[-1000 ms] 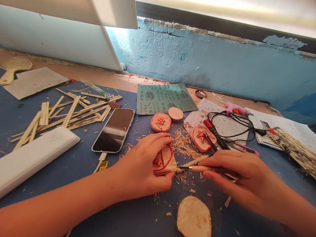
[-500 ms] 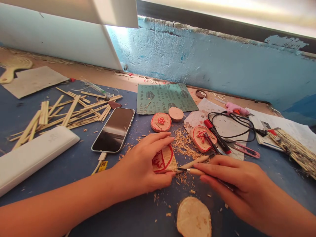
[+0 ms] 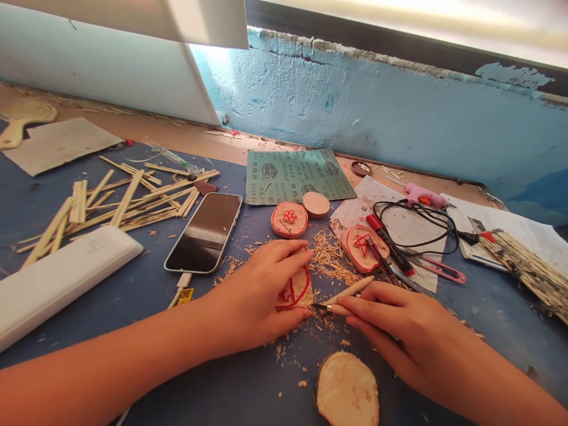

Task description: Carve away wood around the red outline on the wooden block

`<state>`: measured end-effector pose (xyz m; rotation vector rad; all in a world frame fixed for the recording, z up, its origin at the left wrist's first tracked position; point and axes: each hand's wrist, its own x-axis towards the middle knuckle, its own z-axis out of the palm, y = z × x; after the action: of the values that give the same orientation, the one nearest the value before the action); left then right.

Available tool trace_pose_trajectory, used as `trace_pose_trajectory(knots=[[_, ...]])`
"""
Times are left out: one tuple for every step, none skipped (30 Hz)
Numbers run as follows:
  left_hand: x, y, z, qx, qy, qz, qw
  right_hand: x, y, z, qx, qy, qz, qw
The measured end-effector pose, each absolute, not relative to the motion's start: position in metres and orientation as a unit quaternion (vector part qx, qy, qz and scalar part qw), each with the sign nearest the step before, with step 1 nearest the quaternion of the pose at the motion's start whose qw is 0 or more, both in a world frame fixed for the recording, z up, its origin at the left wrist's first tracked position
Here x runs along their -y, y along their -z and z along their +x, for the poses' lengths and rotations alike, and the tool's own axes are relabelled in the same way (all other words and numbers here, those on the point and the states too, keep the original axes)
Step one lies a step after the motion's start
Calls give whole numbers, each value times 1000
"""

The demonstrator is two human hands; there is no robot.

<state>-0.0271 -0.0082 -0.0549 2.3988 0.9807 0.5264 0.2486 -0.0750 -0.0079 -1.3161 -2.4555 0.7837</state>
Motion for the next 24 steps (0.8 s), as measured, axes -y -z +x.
trace_pose_trajectory(knots=[[8,54,-27,-357,-193,880,246,75,8,248,840,-271,-453,123],[8,53,-27,-356,-190,881,247,75,8,248,838,-274,-456,125],[8,53,-27,-355,-187,882,249,75,8,247,832,-284,-459,128],[8,52,-27,-354,-184,882,250,74,8,247,824,-298,-464,134],[7,52,-27,-353,-181,883,252,73,8,247,811,-315,-471,142],[7,53,-27,-351,-184,883,252,71,9,248,798,-333,-479,151],[7,54,-27,-349,-189,883,251,69,9,248,786,-347,-486,159],[7,55,-27,-346,-196,883,250,68,9,249,778,-357,-490,164],[8,57,-27,-345,-203,882,249,67,9,249,778,-357,-490,166],[8,58,-27,-344,-207,881,249,67,10,250,787,-346,-484,166],[8,58,-27,-344,-209,881,249,67,10,249,802,-326,-472,164],[8,58,-27,-344,-211,881,249,68,10,249,823,-298,-456,163],[8,57,-27,-345,-208,880,251,70,10,248,843,-265,-439,164],[8,56,-27,-346,-205,880,252,71,10,247,859,-233,-424,167],[8,55,-27,-347,-202,880,254,73,10,246,868,-211,-416,170],[8,53,-26,-350,-198,879,256,74,11,245,871,-202,-414,172],[8,52,-26,-354,-193,878,258,75,11,245,868,-205,-419,173],[7,51,-25,-357,-189,877,260,76,11,245,860,-217,-428,173],[8,50,-25,-360,-186,876,263,76,10,245,848,-234,-442,174],[8,49,-25,-362,-186,874,267,76,8,246,831,-255,-459,181],[8,48,-25,-363,-187,871,272,76,6,248,808,-281,-479,196],[9,46,-25,-362,-191,869,277,77,3,250,778,-310,-500,221],[10,44,-25,-361,-199,866,283,77,-2,252,741,-343,-520,250],[11,41,-25,-359,-206,864,287,78,-6,254,703,-375,-536,279]])
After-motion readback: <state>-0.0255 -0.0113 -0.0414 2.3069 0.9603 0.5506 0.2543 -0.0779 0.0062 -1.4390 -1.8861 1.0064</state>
